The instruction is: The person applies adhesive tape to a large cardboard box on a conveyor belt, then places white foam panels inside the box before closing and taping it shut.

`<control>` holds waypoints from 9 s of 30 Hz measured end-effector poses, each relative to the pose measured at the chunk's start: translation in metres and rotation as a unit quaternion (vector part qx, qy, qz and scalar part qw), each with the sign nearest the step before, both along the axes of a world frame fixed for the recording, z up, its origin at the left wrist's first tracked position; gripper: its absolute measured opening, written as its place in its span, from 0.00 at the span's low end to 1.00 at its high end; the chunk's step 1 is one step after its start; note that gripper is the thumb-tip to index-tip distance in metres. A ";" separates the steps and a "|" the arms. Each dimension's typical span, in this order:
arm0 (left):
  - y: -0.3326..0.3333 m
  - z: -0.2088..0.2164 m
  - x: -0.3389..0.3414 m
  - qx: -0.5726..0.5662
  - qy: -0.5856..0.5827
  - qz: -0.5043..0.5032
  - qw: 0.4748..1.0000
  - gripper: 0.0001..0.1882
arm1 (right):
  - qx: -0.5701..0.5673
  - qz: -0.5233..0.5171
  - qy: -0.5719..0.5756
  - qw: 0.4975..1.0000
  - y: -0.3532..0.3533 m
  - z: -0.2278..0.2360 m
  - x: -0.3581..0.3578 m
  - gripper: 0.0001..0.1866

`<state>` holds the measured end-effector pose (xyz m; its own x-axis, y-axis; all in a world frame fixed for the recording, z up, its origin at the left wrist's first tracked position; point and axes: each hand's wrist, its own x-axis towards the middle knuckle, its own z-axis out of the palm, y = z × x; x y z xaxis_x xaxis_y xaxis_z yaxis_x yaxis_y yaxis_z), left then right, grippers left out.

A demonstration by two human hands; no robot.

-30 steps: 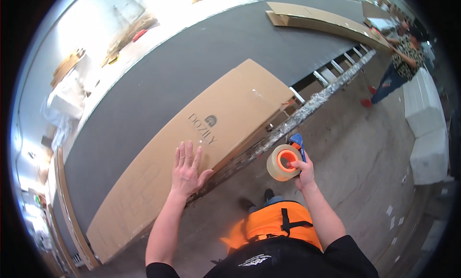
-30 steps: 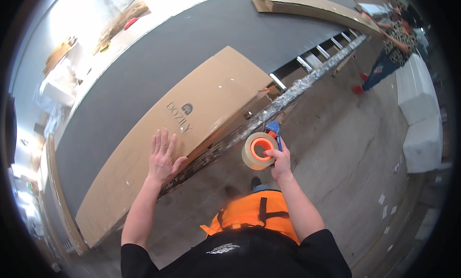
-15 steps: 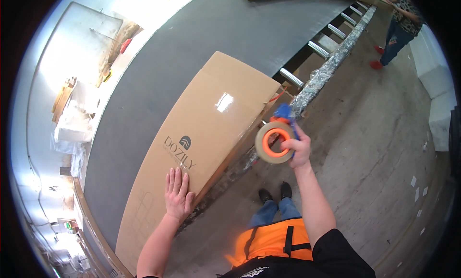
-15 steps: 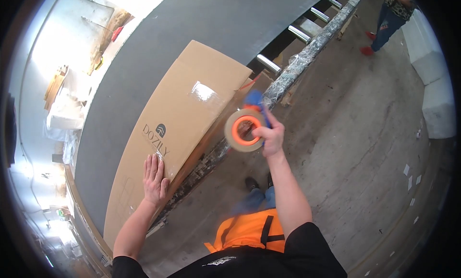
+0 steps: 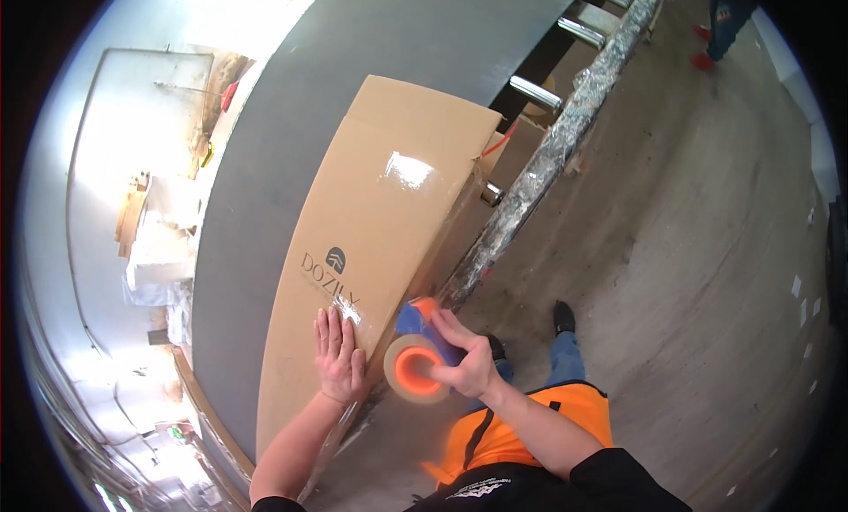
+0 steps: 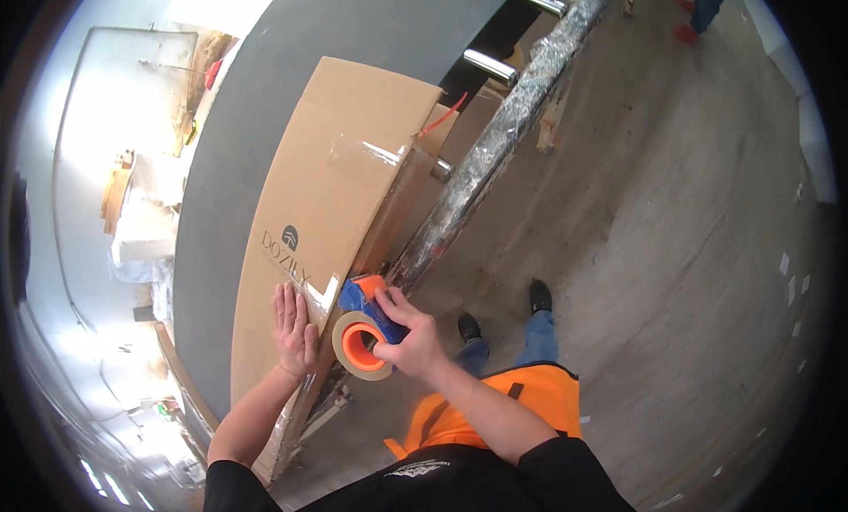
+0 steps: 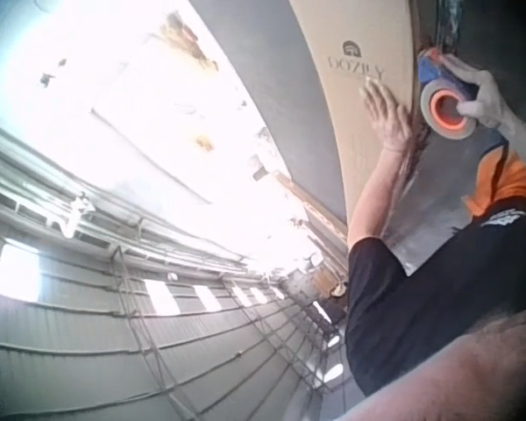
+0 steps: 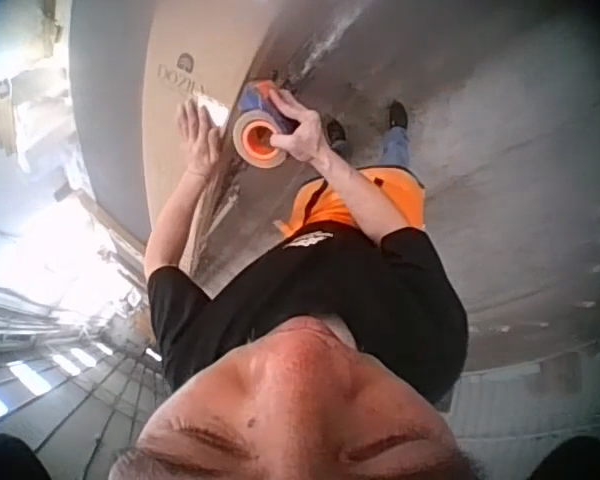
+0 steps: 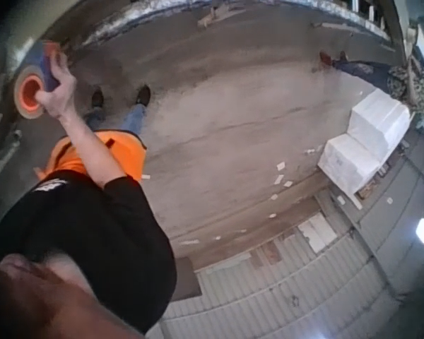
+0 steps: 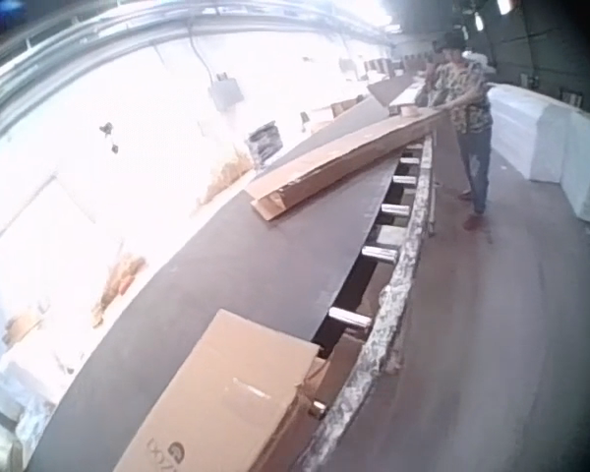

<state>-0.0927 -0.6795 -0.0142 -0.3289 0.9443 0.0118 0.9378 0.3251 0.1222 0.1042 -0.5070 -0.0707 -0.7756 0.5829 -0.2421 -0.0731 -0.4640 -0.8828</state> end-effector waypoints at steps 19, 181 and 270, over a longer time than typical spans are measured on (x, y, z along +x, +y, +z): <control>0.247 -0.006 0.005 -0.174 0.300 -0.480 0.806 0.12 | 0.077 -0.028 -0.031 0.996 -0.154 -0.004 -0.005 0.44; -0.110 -0.029 0.005 -0.014 0.110 -0.014 0.994 0.38 | 0.439 -0.249 -0.540 0.674 -0.511 0.080 0.255 0.24; -0.482 -0.065 0.366 0.284 -0.290 0.606 0.684 0.49 | 0.584 0.272 -0.315 0.697 -0.336 0.051 0.203 0.36</control>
